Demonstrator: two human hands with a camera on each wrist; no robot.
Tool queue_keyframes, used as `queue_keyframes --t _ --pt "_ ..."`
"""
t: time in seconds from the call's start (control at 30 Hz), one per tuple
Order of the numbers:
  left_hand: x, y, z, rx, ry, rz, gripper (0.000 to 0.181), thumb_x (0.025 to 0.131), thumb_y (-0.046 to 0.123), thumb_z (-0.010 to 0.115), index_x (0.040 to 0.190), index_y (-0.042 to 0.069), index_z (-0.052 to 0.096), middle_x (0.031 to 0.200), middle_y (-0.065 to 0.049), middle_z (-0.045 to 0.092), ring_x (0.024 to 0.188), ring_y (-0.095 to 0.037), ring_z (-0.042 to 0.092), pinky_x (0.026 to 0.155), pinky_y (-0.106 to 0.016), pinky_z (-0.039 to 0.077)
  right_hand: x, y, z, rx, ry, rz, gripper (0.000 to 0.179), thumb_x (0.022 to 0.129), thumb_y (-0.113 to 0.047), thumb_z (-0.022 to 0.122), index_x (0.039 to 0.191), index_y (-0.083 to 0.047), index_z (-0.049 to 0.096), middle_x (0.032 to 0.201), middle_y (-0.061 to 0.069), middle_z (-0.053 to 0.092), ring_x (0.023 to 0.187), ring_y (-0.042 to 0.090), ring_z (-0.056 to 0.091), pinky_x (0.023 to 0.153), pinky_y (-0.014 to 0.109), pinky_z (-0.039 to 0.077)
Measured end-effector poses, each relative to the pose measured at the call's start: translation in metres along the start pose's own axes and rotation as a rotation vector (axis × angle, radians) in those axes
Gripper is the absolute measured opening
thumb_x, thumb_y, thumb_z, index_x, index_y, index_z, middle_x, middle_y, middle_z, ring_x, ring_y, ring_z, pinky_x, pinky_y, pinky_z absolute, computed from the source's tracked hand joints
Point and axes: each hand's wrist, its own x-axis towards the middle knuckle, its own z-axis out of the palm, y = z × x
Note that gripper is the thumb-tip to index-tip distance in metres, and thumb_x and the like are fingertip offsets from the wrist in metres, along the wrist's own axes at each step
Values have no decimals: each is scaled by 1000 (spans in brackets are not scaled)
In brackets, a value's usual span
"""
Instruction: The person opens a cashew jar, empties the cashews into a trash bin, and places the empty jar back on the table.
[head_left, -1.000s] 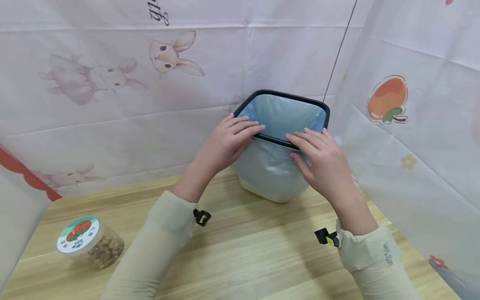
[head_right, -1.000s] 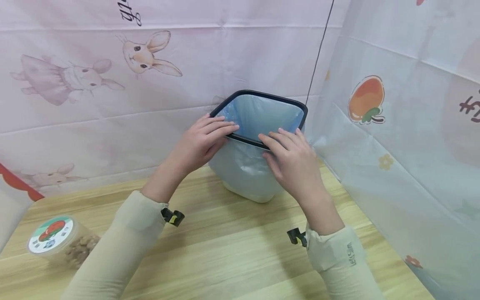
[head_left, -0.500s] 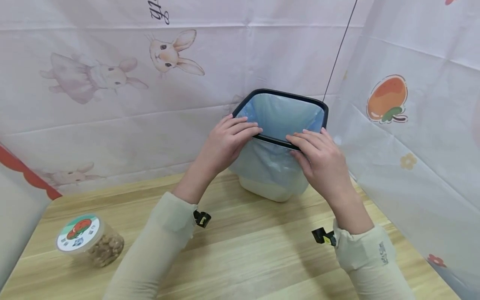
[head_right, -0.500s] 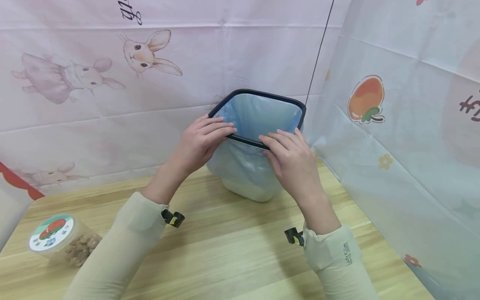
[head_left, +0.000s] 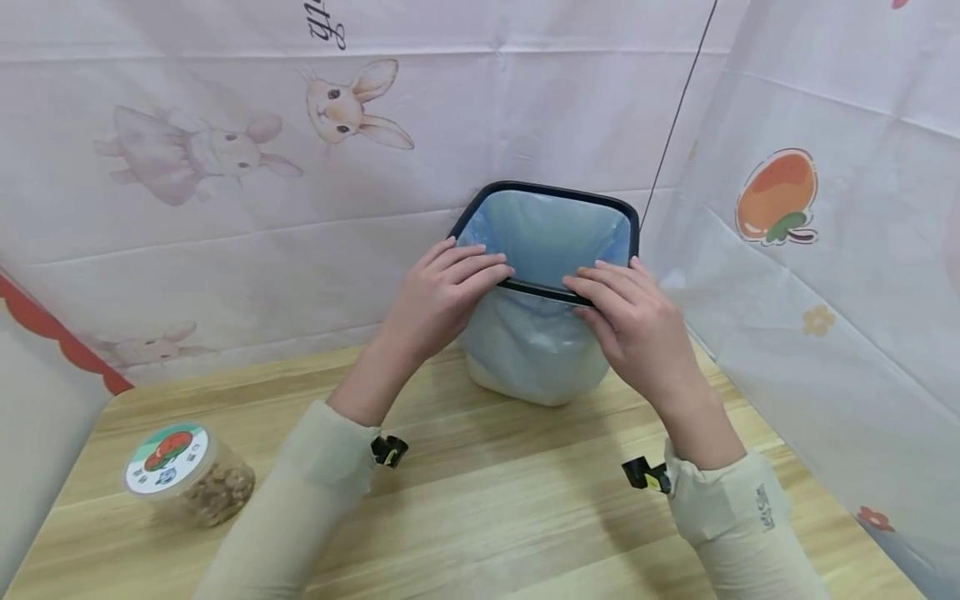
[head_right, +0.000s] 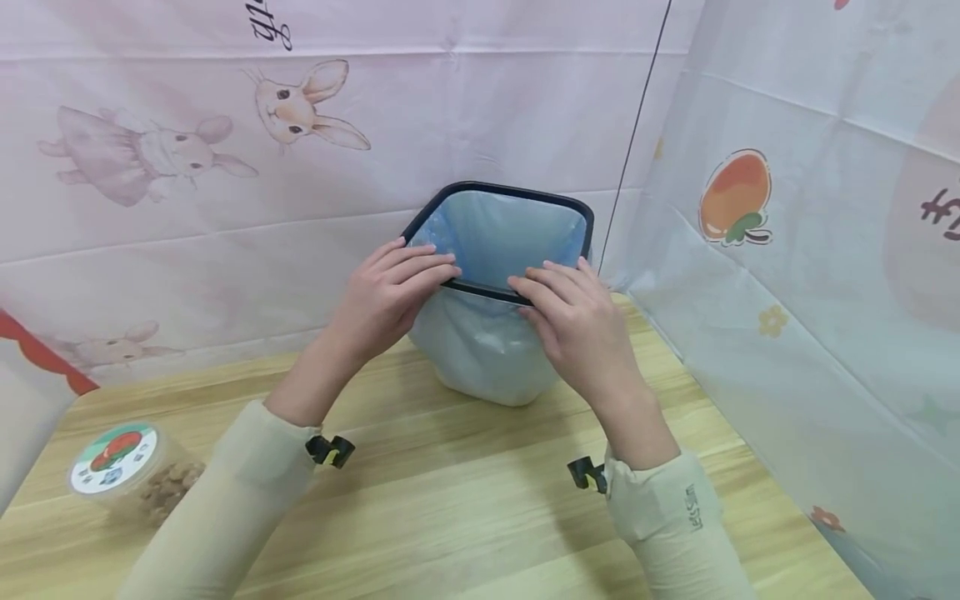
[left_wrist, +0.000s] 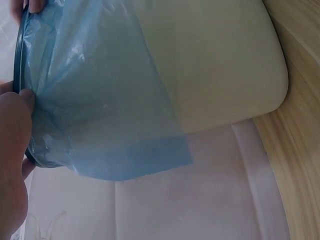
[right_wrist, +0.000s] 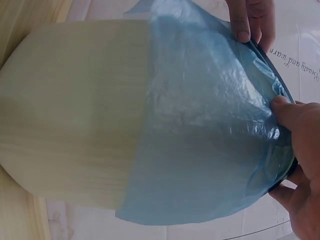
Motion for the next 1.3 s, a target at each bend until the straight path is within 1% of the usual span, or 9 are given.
queue_keyframes --t 0.17,0.3,0.5,0.67,0.83,0.97,1.1,1.3 --pt "-8 1 -10 11 -2 1 32 96 6 65 125 17 70 128 -1 69 122 -25 62 107 -48 44 2 -3 3 4 -20 -29 33 91 -13 72 124 -13 71 123 10 69 122 31 60 112 59 35" --pt "-14 3 -19 38 -8 -2 33 96 7 64 127 18 69 129 -1 68 122 -23 62 106 -46 45 3 -7 5 18 -29 -44 33 92 -13 71 124 -13 71 125 10 68 124 31 59 112 59 34" --pt "-23 5 -29 74 10 4 39 94 6 68 130 18 67 129 -1 68 120 -22 63 104 -46 47 6 -12 9 62 -32 -68 34 91 -11 71 125 -12 70 127 10 67 125 32 58 114 59 33" --pt "-29 7 -38 97 32 8 39 93 5 68 129 18 68 127 -1 69 118 -23 65 103 -46 48 8 -15 12 83 -34 -81 34 91 -12 71 125 -13 70 129 9 66 127 30 57 115 57 31" --pt "-36 10 -48 112 22 -1 38 93 5 68 130 18 68 128 -2 69 118 -24 65 103 -45 48 9 -19 16 118 -32 -96 34 91 -12 71 125 -14 71 130 9 66 129 31 56 115 56 31" --pt "-41 14 -56 118 4 -17 40 92 5 69 130 17 67 129 -3 68 119 -24 64 104 -45 48 10 -23 18 138 -36 -110 34 91 -12 71 125 -14 71 131 8 65 130 30 55 115 56 31" --pt "-47 17 -62 113 2 -29 42 91 3 71 130 17 67 130 -3 68 120 -24 64 104 -45 47 11 -27 20 158 -41 -123 35 91 -12 71 126 -15 70 131 8 66 130 30 55 116 56 31" --pt "-56 20 -69 111 23 -29 43 91 -1 69 130 15 67 129 -6 68 119 -27 64 105 -48 47 13 -33 23 181 -38 -143 37 90 -10 71 127 -15 70 130 8 66 130 30 56 115 56 32"
